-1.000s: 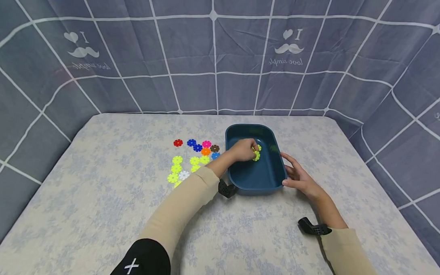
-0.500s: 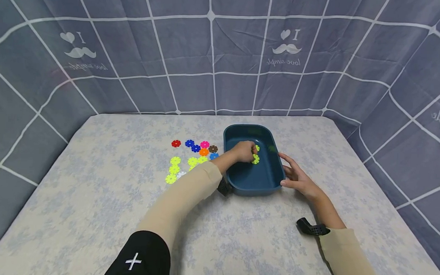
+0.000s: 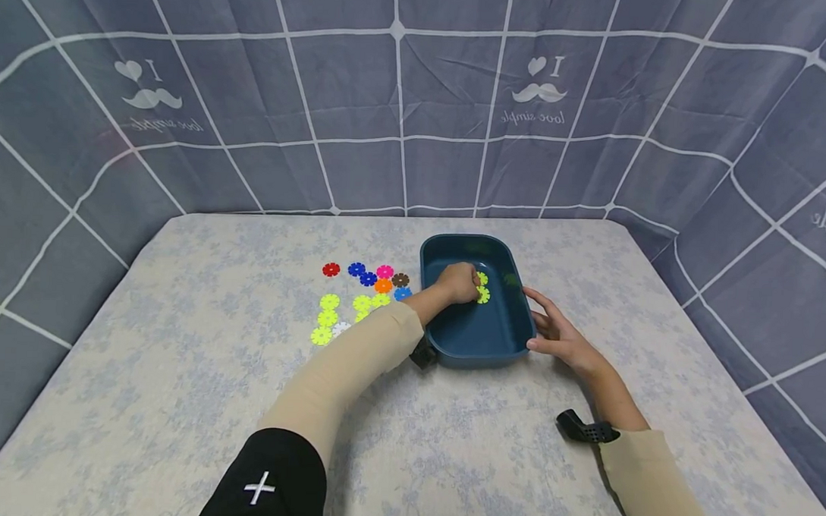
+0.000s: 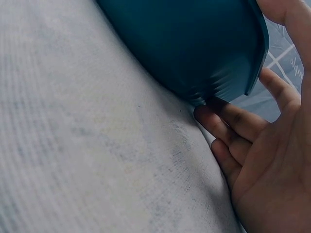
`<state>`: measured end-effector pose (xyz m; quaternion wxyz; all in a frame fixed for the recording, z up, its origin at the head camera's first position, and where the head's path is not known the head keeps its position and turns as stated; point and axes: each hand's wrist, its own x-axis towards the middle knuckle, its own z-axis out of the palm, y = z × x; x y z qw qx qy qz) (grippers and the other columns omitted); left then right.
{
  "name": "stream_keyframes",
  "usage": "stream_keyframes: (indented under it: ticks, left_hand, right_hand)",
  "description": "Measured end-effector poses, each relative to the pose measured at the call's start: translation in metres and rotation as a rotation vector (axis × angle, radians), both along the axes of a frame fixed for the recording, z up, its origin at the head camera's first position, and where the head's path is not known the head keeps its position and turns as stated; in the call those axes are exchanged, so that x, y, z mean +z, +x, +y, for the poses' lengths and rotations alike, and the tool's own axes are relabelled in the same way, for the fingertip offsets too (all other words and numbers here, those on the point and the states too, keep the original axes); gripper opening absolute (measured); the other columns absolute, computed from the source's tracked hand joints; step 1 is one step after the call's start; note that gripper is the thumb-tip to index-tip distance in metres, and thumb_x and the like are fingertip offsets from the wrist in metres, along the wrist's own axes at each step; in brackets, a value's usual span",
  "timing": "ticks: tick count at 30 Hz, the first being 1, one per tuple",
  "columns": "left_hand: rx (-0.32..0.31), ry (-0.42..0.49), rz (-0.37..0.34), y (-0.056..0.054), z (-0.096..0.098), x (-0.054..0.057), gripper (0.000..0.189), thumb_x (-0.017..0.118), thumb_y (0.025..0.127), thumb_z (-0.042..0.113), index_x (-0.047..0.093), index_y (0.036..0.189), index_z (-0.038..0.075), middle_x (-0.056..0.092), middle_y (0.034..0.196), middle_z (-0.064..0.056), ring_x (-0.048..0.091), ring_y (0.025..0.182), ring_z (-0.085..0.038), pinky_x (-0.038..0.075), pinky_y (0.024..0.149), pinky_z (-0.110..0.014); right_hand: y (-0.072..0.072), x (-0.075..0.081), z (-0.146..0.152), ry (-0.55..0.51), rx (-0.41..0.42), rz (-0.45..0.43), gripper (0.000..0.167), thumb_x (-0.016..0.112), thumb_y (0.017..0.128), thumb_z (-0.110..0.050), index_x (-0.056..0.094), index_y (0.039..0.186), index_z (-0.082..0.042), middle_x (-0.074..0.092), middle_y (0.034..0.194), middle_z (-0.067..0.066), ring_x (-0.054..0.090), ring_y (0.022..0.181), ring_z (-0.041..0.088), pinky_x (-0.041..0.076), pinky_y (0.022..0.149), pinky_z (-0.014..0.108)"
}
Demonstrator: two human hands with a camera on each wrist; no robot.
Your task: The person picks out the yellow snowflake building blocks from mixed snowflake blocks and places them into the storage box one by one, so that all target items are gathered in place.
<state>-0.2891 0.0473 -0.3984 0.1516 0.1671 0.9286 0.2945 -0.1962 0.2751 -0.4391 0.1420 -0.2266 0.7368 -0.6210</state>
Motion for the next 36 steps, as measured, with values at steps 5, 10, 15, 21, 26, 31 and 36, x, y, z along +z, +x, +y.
stream_keyframes:
  ticks: [5,10,15,21,26,31,36]
  left_hand:
    - [0.016,-0.009,0.022,-0.001,0.002,-0.003,0.020,0.068,0.091,0.012,0.057,0.074,0.011,0.050,0.073,0.002,0.043,0.065,-0.012,0.039,0.064,-0.026]
    - [-0.010,-0.024,0.040,-0.002,0.003,-0.006,0.044,0.066,0.093,0.012,0.037,0.060,0.016,0.029,0.057,0.003,0.027,0.055,-0.013,0.029,0.058,-0.026]
    - [-0.023,-0.070,0.085,-0.001,0.004,-0.005,0.048,0.065,0.094,0.016,0.035,0.057,0.015,0.026,0.053,0.003,0.024,0.050,-0.012,0.027,0.056,-0.025]
    - [0.013,-0.139,0.113,0.002,0.004,-0.003,0.019,0.062,0.097,0.024,0.061,0.092,0.006,0.055,0.074,-0.001,0.051,0.067,-0.015,0.044,0.068,-0.029]
    - [0.030,-0.124,0.142,0.003,0.004,-0.003,0.028,0.058,0.099,0.025,0.059,0.116,0.002,0.061,0.091,-0.007,0.058,0.078,-0.018,0.046,0.070,-0.030]
    - [0.041,0.012,0.172,0.007,-0.003,0.000,0.016,0.058,0.100,0.021,0.057,0.103,0.006,0.052,0.077,-0.003,0.047,0.062,-0.014,0.039,0.059,-0.026]
    - [0.037,0.199,0.235,0.014,-0.016,0.010,0.014,0.058,0.099,0.017,0.059,0.106,0.004,0.062,0.086,-0.006,0.055,0.067,-0.015,0.043,0.063,-0.026]
  right_hand:
    - [0.000,0.000,0.000,0.004,0.001,0.002,0.084,0.061,0.091,-0.005,0.009,0.157,-0.013,0.025,0.149,0.037,0.029,0.132,0.054,0.047,0.091,0.029]
    - [0.000,0.001,0.000,-0.007,0.012,0.006,0.084,0.061,0.092,-0.004,0.009,0.157,-0.013,0.025,0.149,0.037,0.042,0.131,0.035,0.048,0.091,0.030]
    - [0.000,0.002,0.000,-0.017,0.020,0.005,0.084,0.061,0.092,-0.004,0.008,0.157,-0.012,0.025,0.148,0.038,0.048,0.124,0.018,0.048,0.090,0.031]
    - [-0.001,0.002,0.000,-0.009,0.014,0.004,0.084,0.062,0.092,-0.006,0.009,0.157,-0.014,0.026,0.148,0.037,0.049,0.123,0.014,0.048,0.091,0.030]
    - [0.000,0.003,0.000,-0.020,0.022,0.008,0.084,0.061,0.092,-0.006,0.008,0.157,-0.013,0.024,0.148,0.038,0.050,0.121,0.007,0.048,0.090,0.030]
    - [0.001,0.002,0.001,-0.038,0.037,0.003,0.084,0.062,0.093,-0.008,0.007,0.157,-0.012,0.023,0.148,0.040,0.051,0.120,0.007,0.048,0.090,0.030]
    - [0.001,0.003,0.000,-0.029,0.028,0.002,0.084,0.062,0.093,-0.007,0.007,0.157,-0.011,0.023,0.148,0.039,0.050,0.122,0.007,0.048,0.091,0.029]
